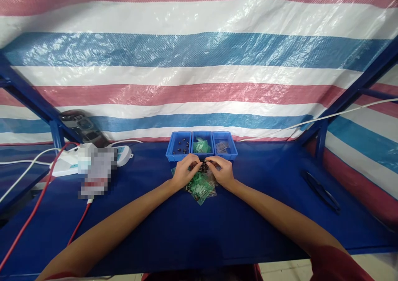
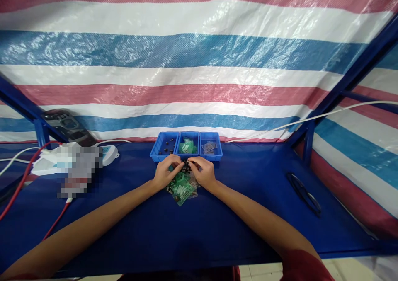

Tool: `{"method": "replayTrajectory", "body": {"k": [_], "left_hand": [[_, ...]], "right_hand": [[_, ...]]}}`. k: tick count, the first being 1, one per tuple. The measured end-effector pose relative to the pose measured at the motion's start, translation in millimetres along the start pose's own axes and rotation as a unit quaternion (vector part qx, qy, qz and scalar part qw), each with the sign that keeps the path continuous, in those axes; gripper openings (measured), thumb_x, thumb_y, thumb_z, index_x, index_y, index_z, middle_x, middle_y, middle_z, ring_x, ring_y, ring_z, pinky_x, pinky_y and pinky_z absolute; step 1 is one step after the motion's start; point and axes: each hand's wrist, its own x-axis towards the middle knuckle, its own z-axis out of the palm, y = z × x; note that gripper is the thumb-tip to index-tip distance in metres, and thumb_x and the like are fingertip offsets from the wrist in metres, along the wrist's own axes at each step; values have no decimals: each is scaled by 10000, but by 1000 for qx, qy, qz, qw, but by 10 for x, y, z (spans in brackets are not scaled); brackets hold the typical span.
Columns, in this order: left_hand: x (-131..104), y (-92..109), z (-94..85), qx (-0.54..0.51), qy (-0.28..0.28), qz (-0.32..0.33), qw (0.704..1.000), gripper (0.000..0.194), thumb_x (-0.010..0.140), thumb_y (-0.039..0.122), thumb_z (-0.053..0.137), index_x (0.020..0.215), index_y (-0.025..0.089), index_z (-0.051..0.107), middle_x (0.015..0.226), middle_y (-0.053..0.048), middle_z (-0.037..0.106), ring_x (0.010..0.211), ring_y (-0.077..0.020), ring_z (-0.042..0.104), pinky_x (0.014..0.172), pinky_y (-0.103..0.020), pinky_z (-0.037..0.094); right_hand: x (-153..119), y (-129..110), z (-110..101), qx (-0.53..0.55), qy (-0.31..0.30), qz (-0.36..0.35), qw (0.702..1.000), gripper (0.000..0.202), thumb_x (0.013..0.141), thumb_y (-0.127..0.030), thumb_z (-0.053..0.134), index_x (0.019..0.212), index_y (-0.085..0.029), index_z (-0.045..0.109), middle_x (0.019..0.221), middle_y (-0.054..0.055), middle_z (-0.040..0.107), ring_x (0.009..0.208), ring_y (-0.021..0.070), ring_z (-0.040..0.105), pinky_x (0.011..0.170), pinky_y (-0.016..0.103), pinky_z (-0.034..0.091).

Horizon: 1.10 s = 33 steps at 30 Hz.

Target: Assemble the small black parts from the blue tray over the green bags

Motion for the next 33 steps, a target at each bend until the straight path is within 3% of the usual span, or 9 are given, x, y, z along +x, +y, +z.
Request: {"method": "replayTrajectory", "body": {"k": [17,33], "left_hand": [[23,4,6,28,-20,5,999,224,872,283,556,1074,192,593,891,-54,602,597,-86,536,559,-217,491],[14,-32,23,34,-25,13,999,205,875,257,552,1063,199,612,981,-72,609,747,-121,599,629,-231,516]], "right_hand": [[12,-22,-33,-4,-9,12,1000,165,886,-280,518,896,-188,654,834,55,673,667,152,616,639,278,522],[-2,-18,-32,-8,-5,5,1000,139,872,-261,553,867,-190,672,778,34,686,623,144,615,639,267,512]]}}
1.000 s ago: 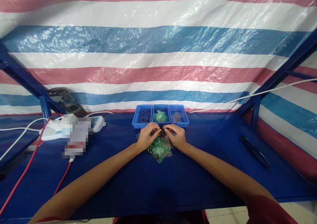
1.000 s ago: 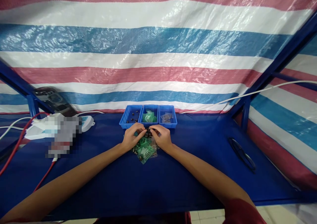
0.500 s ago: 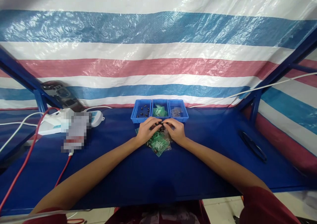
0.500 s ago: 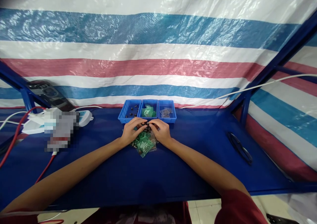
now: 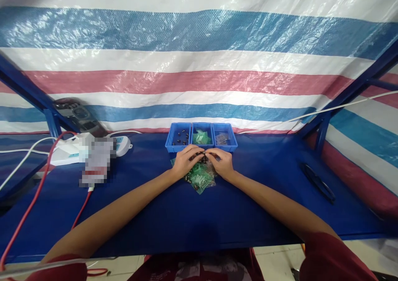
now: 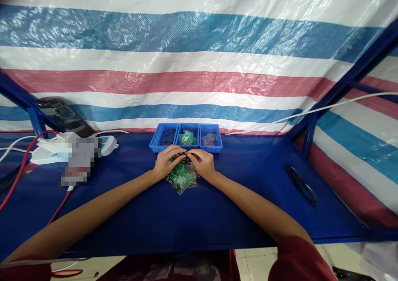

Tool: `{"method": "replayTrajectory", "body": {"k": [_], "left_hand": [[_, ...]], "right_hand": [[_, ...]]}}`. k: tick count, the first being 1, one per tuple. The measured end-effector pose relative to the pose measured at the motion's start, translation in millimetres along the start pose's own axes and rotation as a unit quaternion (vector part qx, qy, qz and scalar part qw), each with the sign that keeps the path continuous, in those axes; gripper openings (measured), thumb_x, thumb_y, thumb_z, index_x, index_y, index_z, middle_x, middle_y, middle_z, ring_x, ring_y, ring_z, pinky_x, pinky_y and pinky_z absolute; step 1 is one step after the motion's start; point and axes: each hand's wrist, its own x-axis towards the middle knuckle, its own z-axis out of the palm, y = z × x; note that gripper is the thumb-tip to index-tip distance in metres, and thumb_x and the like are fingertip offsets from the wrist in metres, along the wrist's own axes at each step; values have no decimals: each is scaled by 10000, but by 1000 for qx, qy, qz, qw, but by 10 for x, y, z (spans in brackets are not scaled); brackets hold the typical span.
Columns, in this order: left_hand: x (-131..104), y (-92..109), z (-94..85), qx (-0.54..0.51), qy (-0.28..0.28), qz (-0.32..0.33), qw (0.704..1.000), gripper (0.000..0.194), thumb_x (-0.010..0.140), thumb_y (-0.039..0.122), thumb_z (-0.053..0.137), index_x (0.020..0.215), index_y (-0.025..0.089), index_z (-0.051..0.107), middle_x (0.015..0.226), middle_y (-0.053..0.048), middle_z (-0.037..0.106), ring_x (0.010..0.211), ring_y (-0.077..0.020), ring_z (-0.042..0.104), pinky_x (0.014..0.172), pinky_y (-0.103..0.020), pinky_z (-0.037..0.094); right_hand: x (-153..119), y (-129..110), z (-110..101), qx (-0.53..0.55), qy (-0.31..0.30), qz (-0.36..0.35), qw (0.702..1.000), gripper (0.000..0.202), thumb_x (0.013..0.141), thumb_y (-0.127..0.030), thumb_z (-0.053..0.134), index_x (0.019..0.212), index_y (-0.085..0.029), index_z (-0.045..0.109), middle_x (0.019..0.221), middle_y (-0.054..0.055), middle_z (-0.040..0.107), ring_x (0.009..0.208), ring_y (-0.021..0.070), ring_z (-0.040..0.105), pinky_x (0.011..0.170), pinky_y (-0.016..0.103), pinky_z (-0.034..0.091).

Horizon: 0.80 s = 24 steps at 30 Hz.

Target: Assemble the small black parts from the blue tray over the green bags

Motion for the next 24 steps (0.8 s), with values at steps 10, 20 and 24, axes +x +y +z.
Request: {"method": "replayTrajectory", "body": {"k": [10,20,24], "left_hand": [[-8,3,-12,-8,0,-14,1000,173,866,247,565,1016,177,614,940,-72,623,762,-135,604,632,-236,514],[5,15,-22,-31,5,-25,999,153,871,254,554,986,175,619,908,-70,627,817,-156,613,665,-256,533],[7,13,-22,-32,8,-33,999,140,870,243,557,968,169,622,894,-66,628,815,-155,614,698,-268,531]], "right_hand": [[1,2,25,6,-3,9,1000,159,877,-289,531,876,-191,656,804,51,676,619,146,602,619,279,517],[12,-3,30,12,-21,2,1000,170,888,-323,511,877,-199,627,801,55,642,594,144,573,569,274,503],[14,-17,25,14,-29,1,999,164,891,-319,507,874,-194,612,805,55,629,591,140,566,564,266,498]]}}
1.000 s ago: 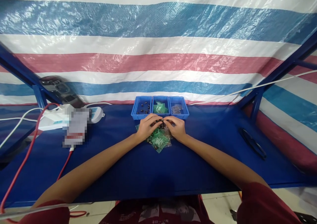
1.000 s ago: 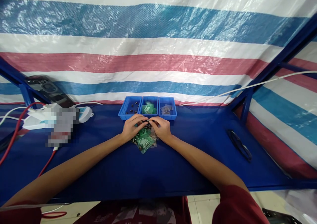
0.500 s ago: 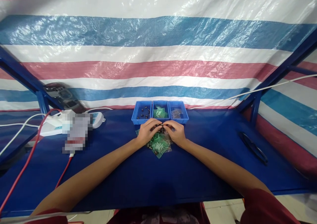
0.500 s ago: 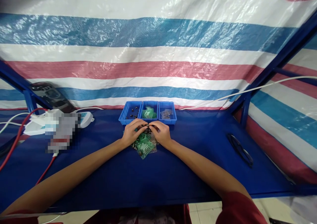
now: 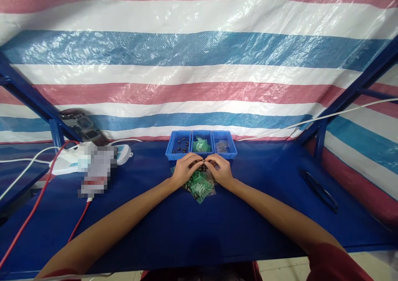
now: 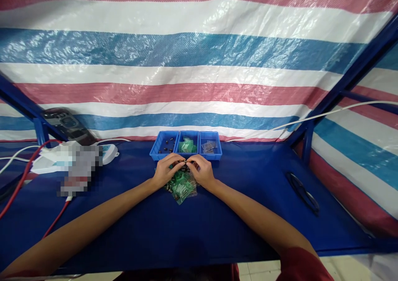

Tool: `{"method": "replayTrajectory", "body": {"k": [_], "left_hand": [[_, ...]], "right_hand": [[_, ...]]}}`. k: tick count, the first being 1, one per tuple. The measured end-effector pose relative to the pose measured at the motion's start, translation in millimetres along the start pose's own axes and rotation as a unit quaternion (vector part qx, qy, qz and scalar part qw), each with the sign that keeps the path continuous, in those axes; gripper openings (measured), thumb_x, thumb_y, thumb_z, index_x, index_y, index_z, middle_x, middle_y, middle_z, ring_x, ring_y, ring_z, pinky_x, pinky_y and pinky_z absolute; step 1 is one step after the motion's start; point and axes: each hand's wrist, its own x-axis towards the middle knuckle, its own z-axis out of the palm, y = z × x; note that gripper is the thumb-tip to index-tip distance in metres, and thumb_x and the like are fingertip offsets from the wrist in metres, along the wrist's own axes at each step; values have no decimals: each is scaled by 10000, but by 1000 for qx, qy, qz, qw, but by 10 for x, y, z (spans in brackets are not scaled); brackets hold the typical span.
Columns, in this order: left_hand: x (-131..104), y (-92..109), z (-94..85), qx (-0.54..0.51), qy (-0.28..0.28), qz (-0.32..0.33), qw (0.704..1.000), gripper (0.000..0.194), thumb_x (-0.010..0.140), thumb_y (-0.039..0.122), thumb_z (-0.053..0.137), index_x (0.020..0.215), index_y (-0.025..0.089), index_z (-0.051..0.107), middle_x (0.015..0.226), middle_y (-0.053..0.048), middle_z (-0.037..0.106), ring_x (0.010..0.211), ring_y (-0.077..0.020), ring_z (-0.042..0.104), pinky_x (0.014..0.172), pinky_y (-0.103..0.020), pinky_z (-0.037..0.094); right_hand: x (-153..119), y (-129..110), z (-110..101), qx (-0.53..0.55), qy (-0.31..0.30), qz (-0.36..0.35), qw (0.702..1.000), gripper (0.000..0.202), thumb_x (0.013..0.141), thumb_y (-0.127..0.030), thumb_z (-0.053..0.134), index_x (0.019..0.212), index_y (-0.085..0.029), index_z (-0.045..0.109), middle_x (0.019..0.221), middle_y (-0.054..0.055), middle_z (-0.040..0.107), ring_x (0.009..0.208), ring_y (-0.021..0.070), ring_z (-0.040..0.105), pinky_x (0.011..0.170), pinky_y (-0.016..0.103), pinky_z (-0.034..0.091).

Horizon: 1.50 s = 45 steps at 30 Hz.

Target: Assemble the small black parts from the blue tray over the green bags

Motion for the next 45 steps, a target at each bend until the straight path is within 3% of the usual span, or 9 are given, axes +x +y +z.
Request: {"method": "replayTrajectory", "body": {"k": [11,20,45], "left_hand": [[3,-7,-5,5,-12,14,1000,166,886,265,532,993,179,626,907,-73,639,848,-172,611,749,-301,528],[5,23,0,16,-13,12,1000,213,879,263,544,1069,189,608,868,-61,629,769,-153,620,676,-268,533],[-11,15,-13,14,-21,-4,1000,154,881,256,539,987,175,617,887,-57,632,801,-146,606,682,-238,508]], "right_hand": [[-13,25,8,0,-14,10,1000,188,914,-344,460,882,-198,574,767,38,590,570,135,555,546,254,477],[-28,50,24,15,-12,27,999,192,922,-352,447,879,-197,553,768,29,560,576,129,543,561,256,471],[-7,8,7,14,-20,7,1000,162,917,-314,459,886,-190,559,786,38,550,622,138,527,579,261,450]]}}
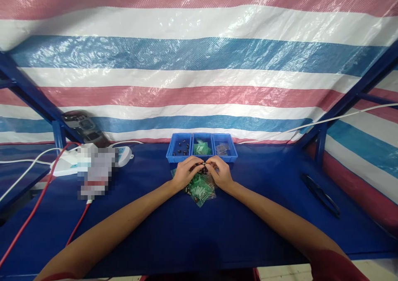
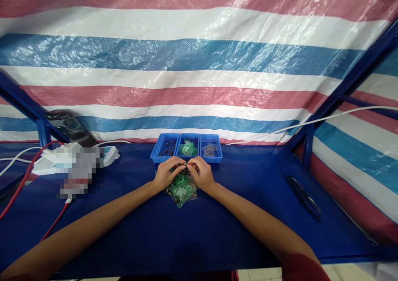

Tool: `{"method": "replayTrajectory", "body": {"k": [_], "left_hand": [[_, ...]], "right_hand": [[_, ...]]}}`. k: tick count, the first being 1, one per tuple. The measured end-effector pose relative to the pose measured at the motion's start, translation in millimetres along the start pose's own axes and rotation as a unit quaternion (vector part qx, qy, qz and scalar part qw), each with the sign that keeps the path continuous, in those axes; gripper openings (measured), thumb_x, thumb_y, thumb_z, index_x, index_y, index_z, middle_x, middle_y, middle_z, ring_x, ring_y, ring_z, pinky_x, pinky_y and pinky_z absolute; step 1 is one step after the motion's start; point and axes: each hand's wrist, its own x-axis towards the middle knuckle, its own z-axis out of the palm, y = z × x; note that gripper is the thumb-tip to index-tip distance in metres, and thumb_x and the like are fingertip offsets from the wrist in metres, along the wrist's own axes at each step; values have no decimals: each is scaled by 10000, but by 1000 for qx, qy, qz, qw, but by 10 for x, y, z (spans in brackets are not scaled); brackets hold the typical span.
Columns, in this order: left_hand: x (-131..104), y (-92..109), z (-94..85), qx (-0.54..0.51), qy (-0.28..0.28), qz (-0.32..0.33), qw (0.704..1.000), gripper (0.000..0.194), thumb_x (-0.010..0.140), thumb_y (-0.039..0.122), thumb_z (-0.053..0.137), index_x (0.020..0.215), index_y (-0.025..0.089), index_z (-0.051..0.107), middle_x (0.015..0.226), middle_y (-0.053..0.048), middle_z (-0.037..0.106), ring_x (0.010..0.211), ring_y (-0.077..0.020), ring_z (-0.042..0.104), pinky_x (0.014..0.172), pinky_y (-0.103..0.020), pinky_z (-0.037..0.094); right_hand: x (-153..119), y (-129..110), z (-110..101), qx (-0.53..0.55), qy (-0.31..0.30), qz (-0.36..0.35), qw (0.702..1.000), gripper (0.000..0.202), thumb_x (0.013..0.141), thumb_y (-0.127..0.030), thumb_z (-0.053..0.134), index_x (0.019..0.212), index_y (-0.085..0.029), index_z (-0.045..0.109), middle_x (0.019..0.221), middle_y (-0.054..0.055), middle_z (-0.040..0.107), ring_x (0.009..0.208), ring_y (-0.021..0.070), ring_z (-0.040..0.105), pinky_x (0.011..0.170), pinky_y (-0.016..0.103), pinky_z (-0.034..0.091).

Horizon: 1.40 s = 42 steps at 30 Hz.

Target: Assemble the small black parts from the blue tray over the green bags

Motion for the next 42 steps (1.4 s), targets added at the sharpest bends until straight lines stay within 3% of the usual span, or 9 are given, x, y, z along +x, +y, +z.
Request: {"method": "replayTrajectory", "body": {"k": [18,42], "left_hand": [[3,11,-14,-4,-5,-20,1000,167,898,283,506,964,167,607,893,-60,623,758,-140,614,659,-240,516],[4,15,-18,-12,-2,0,1000,147,895,272,511,897,162,609,826,-51,621,747,-141,602,692,-255,501]], "right_hand": [[14,-12,-1,-1,-10,-10,1000,171,915,-328,466,875,-193,563,768,36,547,608,139,514,565,265,445],[0,-10,0,14,-53,5,998,161,911,-333,447,907,-195,529,790,30,526,627,135,525,564,246,447]]}}
